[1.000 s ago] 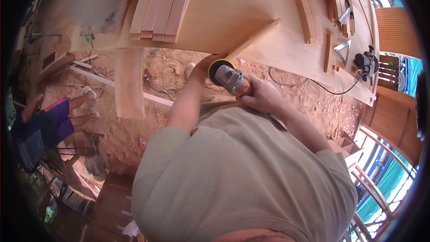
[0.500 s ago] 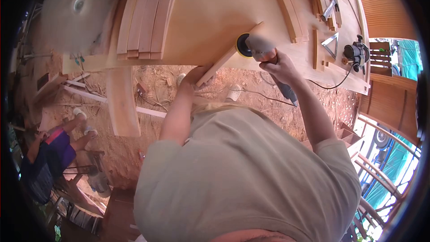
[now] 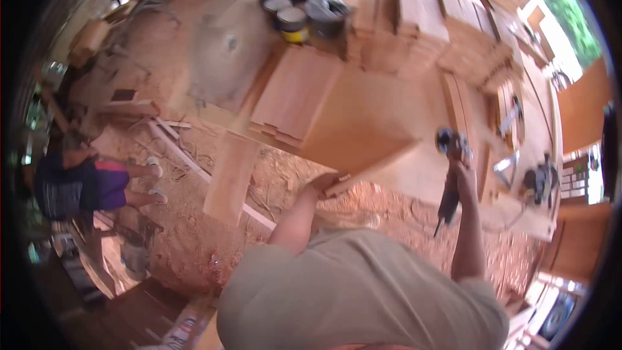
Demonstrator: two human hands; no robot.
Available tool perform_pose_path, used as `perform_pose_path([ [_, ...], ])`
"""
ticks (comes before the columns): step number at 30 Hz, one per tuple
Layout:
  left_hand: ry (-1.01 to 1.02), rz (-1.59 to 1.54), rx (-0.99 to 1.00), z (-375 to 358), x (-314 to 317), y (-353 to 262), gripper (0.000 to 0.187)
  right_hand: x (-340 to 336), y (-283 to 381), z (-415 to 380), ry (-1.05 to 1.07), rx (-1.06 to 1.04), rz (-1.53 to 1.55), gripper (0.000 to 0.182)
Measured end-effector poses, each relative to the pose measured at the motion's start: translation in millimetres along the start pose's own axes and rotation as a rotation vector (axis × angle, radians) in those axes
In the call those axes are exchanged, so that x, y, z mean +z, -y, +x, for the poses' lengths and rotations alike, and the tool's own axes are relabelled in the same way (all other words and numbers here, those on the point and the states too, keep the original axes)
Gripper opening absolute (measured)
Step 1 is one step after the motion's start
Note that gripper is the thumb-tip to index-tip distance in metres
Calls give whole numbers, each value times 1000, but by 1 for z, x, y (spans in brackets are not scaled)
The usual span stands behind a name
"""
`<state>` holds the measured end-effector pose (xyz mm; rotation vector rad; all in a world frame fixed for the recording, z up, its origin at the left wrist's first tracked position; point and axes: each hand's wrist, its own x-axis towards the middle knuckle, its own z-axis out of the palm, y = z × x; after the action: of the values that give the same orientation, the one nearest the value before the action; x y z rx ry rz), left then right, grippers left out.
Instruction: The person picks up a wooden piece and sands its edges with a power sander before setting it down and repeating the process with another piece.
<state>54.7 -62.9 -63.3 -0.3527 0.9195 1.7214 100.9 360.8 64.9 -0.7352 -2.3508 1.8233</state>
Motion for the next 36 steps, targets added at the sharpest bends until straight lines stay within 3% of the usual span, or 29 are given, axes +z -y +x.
perform_pose_path([
  [1, -43, -27, -19, -6, -4, 1, 38, -4, -19, -8, -25, 100, 86, 29],
  [3, -81, 12, -53, -15, -23, 13, 37, 14, 7, -48, -13, 191, 123, 21],
  [7, -214, -76, -53, -32, -42, 38, 30, 30, -4, -74, 26, 101, 26, 13],
  [10, -341, -253, 26, -71, -9, 38, 28, 49, 13, -89, 102, 52, -15, 17],
  [14, -488, -76, 173, -67, -20, 22, 27, 66, 44, -105, 218, 46, -110, 26],
  [15, -479, 39, 308, -55, -25, 12, 27, 71, 41, -104, 266, 24, -93, 27],
  [18, -523, 180, 440, -65, 2, -35, 23, 89, 68, -115, 452, 22, -108, 35],
  [20, -420, 233, 449, -73, 9, -58, 22, 102, 85, -121, 565, -40, -183, 39],
  [22, -464, 273, 449, -71, 13, -66, 22, 117, 82, -122, 633, -66, -142, 43],
  [24, -511, 315, 445, -70, 13, -72, 22, 130, 89, -123, 656, -93, -228, 45],
  [28, -384, 337, 387, -75, 7, -73, 21, 149, 98, -123, 738, -127, -402, 49],
  [36, -311, 352, 342, -81, 11, -73, 23, 156, 116, -129, 799, -113, -486, 48],
])
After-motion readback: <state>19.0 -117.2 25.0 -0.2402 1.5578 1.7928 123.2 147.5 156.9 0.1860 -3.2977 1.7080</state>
